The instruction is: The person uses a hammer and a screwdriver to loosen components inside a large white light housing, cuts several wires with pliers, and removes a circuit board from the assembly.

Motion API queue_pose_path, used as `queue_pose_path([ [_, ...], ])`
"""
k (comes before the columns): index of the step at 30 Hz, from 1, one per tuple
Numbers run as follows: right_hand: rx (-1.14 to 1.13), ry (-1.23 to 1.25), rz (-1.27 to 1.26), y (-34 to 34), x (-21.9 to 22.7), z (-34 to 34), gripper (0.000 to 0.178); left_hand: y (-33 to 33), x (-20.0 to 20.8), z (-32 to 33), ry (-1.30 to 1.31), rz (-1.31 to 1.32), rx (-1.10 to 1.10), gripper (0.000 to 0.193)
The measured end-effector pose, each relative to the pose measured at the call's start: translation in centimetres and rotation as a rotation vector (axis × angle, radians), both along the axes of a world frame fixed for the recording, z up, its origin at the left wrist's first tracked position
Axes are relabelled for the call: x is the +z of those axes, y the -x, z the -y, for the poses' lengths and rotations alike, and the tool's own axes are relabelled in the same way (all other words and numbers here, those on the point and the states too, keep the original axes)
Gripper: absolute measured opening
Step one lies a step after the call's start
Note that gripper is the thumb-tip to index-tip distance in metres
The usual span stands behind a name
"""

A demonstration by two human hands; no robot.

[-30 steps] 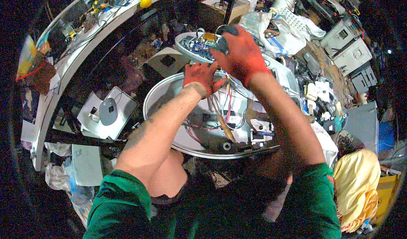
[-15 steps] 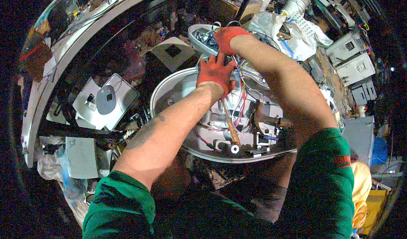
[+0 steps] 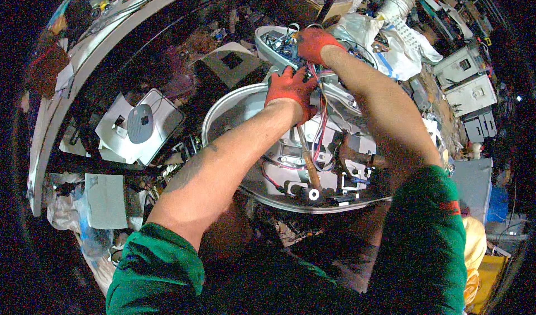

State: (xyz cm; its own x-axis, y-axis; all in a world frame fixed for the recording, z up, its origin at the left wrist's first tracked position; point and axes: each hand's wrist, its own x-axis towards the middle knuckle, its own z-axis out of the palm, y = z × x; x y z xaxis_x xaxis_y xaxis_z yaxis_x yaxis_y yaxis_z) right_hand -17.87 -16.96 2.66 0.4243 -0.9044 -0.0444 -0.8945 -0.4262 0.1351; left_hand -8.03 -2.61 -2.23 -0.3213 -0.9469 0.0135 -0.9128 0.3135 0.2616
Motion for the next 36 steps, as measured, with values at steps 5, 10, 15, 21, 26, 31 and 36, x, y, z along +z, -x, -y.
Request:
queue_pose_path([
  [5, 0.239, 0.098, 0.357, 0.2, 3.1, 1.7, 0.036, -0.1, -0.7, 0.7, 0.018, 0.033, 0.006, 0.071],
  [10, 0.095, -0.235, 0.094, 1.7, 5.5, 0.9, 0.038, -0.8, -0.6, -0.1, 0.033, 0.037, -0.007, 0.066],
  [15, -0.021, -0.119, 0.192, 4.1, 1.3, 0.9, 0.052, 0.2, 0.8, 0.2, -0.040, 0.049, -0.069, 0.066],
  [21, 0.037, -0.298, -0.113, -0.7, 1.7, -0.4, 0.056, -0.8, 0.5, 0.0, -0.048, 0.070, -0.034, 0.070],
  [26, 0.103, -0.092, -0.261, 0.0, 0.2, 0.0, 0.059, -0.2, 0.5, 0.0, -0.045, 0.036, -0.039, 0.076],
  [31, -0.022, -0.076, -0.170, -3.3, 0.1, -3.4, 0.043, -1.3, -0.2, 0.5, -0.112, 0.110, -0.023, 0.075],
  [36, -0.029, -0.024, 0.078, 0.4, 0.0, -2.0, 0.040, -0.3, -0.5, 0.4, -0.041, 0.031, -0.036, 0.070],
])
